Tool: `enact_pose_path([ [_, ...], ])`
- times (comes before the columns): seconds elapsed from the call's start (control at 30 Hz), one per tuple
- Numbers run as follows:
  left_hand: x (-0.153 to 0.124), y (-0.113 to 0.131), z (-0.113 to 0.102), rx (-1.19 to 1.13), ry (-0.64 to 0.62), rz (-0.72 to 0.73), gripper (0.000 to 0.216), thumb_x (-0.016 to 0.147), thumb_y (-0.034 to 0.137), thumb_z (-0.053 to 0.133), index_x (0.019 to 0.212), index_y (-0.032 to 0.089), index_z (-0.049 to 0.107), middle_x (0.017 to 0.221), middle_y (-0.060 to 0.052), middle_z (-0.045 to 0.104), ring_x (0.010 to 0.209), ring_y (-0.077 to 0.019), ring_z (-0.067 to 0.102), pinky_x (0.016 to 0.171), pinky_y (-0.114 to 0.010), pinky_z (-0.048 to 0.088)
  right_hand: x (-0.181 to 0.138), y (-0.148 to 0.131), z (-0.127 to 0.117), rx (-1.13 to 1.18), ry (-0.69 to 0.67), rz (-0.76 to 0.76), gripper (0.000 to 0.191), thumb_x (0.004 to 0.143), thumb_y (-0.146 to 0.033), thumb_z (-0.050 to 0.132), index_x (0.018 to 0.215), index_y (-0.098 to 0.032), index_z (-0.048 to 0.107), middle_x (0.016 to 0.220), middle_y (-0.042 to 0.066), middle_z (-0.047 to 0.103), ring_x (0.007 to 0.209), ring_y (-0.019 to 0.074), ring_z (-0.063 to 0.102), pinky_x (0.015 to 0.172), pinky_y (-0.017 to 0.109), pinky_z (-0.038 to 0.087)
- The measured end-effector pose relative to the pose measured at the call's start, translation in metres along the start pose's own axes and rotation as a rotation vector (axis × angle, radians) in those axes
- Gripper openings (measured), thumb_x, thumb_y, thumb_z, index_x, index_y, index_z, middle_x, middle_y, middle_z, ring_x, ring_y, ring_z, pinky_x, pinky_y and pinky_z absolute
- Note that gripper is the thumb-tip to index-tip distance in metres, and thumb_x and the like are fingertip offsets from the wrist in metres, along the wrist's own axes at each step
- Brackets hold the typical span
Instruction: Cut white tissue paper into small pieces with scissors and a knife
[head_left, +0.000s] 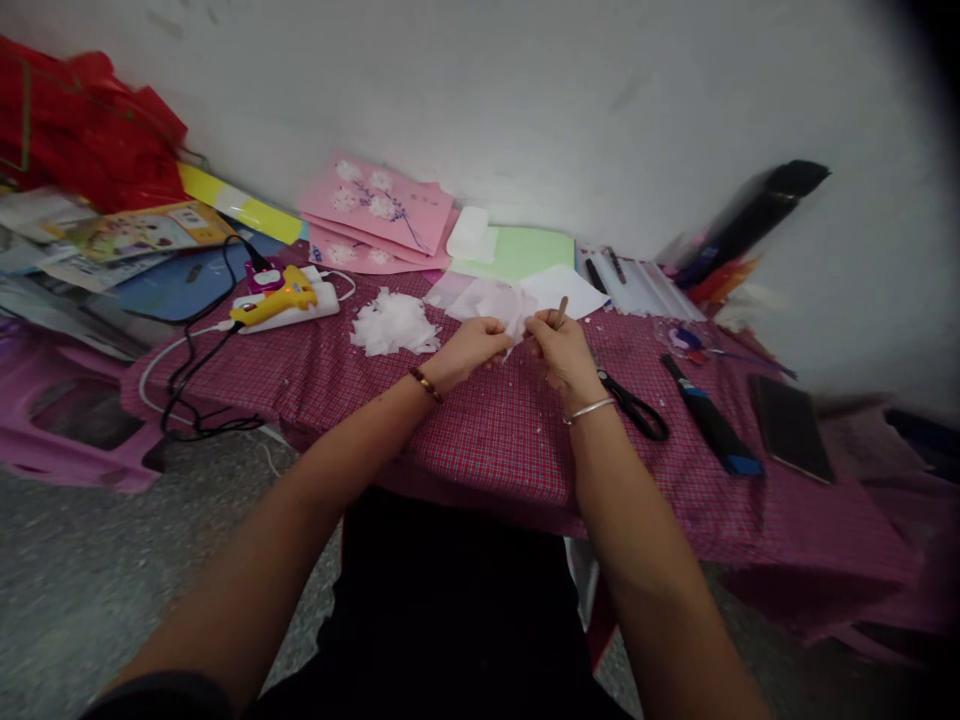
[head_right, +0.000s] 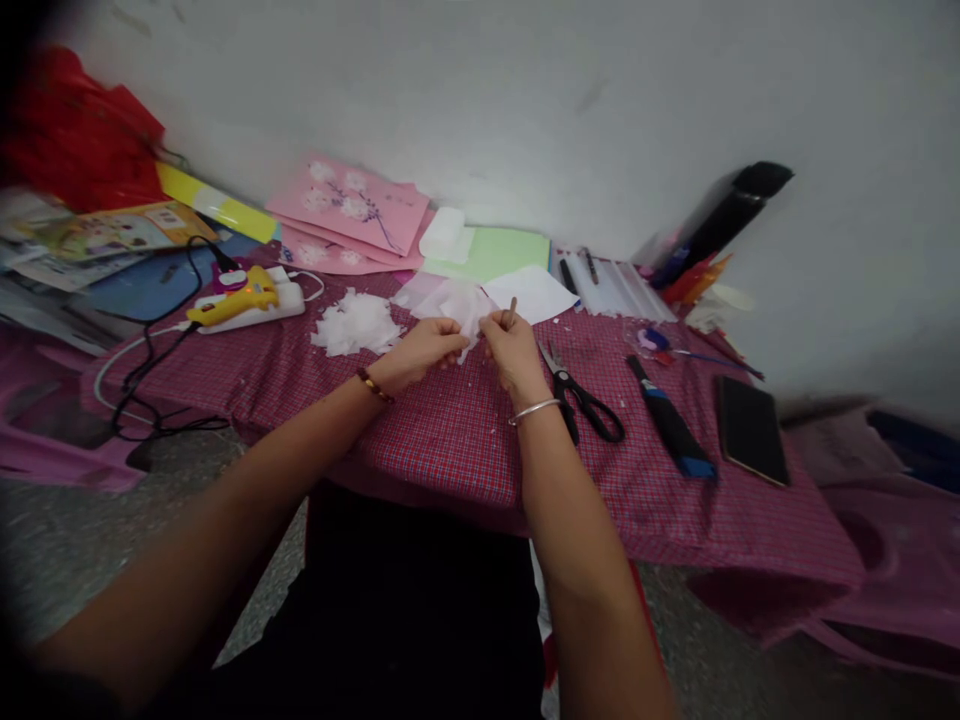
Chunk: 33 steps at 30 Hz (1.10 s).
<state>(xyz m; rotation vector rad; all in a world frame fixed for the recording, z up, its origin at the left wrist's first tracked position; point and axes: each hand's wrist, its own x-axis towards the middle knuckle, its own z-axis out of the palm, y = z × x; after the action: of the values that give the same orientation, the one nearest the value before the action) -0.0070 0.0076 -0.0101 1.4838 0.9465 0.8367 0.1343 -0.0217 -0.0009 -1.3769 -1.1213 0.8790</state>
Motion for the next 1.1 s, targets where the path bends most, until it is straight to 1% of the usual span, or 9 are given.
enact_pose_path([
  [0.1, -0.003, 0.006, 0.002, -0.14, -0.013, -0.031, 0.022, 0.081, 0.005, 0.052, 0.064, 0.019, 0.049, 0.054, 0.003, 0.054, 0.044, -0.0054, 0.048, 0.048, -0.022, 0.035, -0.002, -0.003, 0.0, -0.014, -0.037, -0.002, 0.017, 0.084, -0.026, 0.059, 0.07, -0.022, 0.052, 0.061, -0.002, 0.053, 0.045, 0.0088, 0.035, 0.043, 0.027, 0.027],
  [0.2, -0.003, 0.005, 0.004, -0.155, 0.018, 0.024, 0.021, 0.082, 0.006, 0.054, 0.067, 0.019, 0.048, 0.053, 0.004, 0.053, 0.045, -0.0053, 0.048, 0.05, -0.023, 0.037, -0.004, -0.004, 0.001, -0.039, -0.084, -0.013, 0.022, 0.084, -0.032, 0.064, 0.068, -0.023, 0.052, 0.06, -0.003, 0.05, 0.047, 0.0096, 0.037, 0.045, 0.027, 0.029],
  [0.27, -0.001, 0.002, 0.006, -0.123, 0.047, 0.072, 0.021, 0.08, 0.005, 0.057, 0.068, 0.019, 0.047, 0.052, 0.006, 0.051, 0.045, -0.0051, 0.045, 0.049, -0.023, 0.037, -0.005, -0.001, 0.002, -0.056, -0.097, -0.028, 0.022, 0.082, -0.031, 0.067, 0.067, -0.022, 0.052, 0.059, -0.003, 0.048, 0.05, 0.0104, 0.038, 0.047, 0.027, 0.031],
  [0.37, 0.001, -0.001, 0.009, -0.102, 0.088, 0.106, 0.023, 0.076, 0.0, 0.056, 0.069, 0.02, 0.045, 0.053, 0.008, 0.047, 0.045, -0.0042, 0.043, 0.048, -0.022, 0.035, -0.002, 0.004, 0.003, -0.074, -0.078, -0.044, 0.022, 0.079, -0.022, 0.066, 0.064, -0.022, 0.05, 0.059, -0.004, 0.046, 0.053, 0.0108, 0.038, 0.05, 0.027, 0.031],
  [0.5, 0.002, 0.0, 0.009, -0.19, 0.115, 0.07, 0.022, 0.077, 0.002, 0.058, 0.079, 0.02, 0.045, 0.056, 0.009, 0.049, 0.046, -0.0043, 0.046, 0.048, -0.021, 0.037, 0.003, 0.01, 0.002, -0.073, -0.032, -0.046, 0.021, 0.077, -0.016, 0.061, 0.064, -0.023, 0.047, 0.059, -0.004, 0.044, 0.054, 0.0107, 0.038, 0.05, 0.027, 0.031],
  [0.67, 0.001, 0.005, 0.005, -0.2, 0.157, 0.068, 0.025, 0.078, 0.001, 0.055, 0.093, 0.02, 0.047, 0.055, 0.01, 0.046, 0.043, -0.0056, 0.047, 0.047, -0.022, 0.035, 0.005, 0.011, 0.001, -0.067, -0.006, -0.045, 0.019, 0.072, -0.016, 0.063, 0.064, -0.023, 0.047, 0.057, -0.006, 0.044, 0.053, 0.0103, 0.038, 0.049, 0.026, 0.03],
  [0.9, -0.001, 0.009, 0.003, -0.208, 0.172, 0.108, 0.027, 0.079, 0.001, 0.051, 0.097, 0.02, 0.048, 0.055, 0.01, 0.042, 0.044, -0.0059, 0.044, 0.045, -0.023, 0.031, 0.006, 0.01, 0.0, -0.071, 0.007, -0.054, 0.018, 0.07, -0.015, 0.064, 0.063, -0.022, 0.049, 0.057, -0.005, 0.045, 0.052, 0.0097, 0.039, 0.05, 0.027, 0.03],
  [1.0, -0.001, 0.01, 0.002, -0.222, 0.18, 0.105, 0.026, 0.079, 0.001, 0.05, 0.097, 0.02, 0.048, 0.055, 0.01, 0.041, 0.043, -0.0055, 0.043, 0.045, -0.023, 0.031, 0.004, 0.007, 0.0, -0.065, -0.004, -0.055, 0.017, 0.072, -0.016, 0.064, 0.064, -0.022, 0.05, 0.057, -0.005, 0.045, 0.051, 0.0097, 0.039, 0.05, 0.027, 0.03],
  [1.1, 0.0, 0.007, 0.002, -0.193, 0.176, 0.115, 0.026, 0.08, 0.003, 0.052, 0.099, 0.02, 0.048, 0.055, 0.01, 0.044, 0.044, -0.0056, 0.045, 0.047, -0.022, 0.035, 0.001, 0.003, -0.001, -0.059, -0.058, -0.043, 0.016, 0.076, -0.022, 0.063, 0.066, -0.022, 0.051, 0.056, -0.004, 0.048, 0.05, 0.0102, 0.038, 0.049, 0.027, 0.03],
])
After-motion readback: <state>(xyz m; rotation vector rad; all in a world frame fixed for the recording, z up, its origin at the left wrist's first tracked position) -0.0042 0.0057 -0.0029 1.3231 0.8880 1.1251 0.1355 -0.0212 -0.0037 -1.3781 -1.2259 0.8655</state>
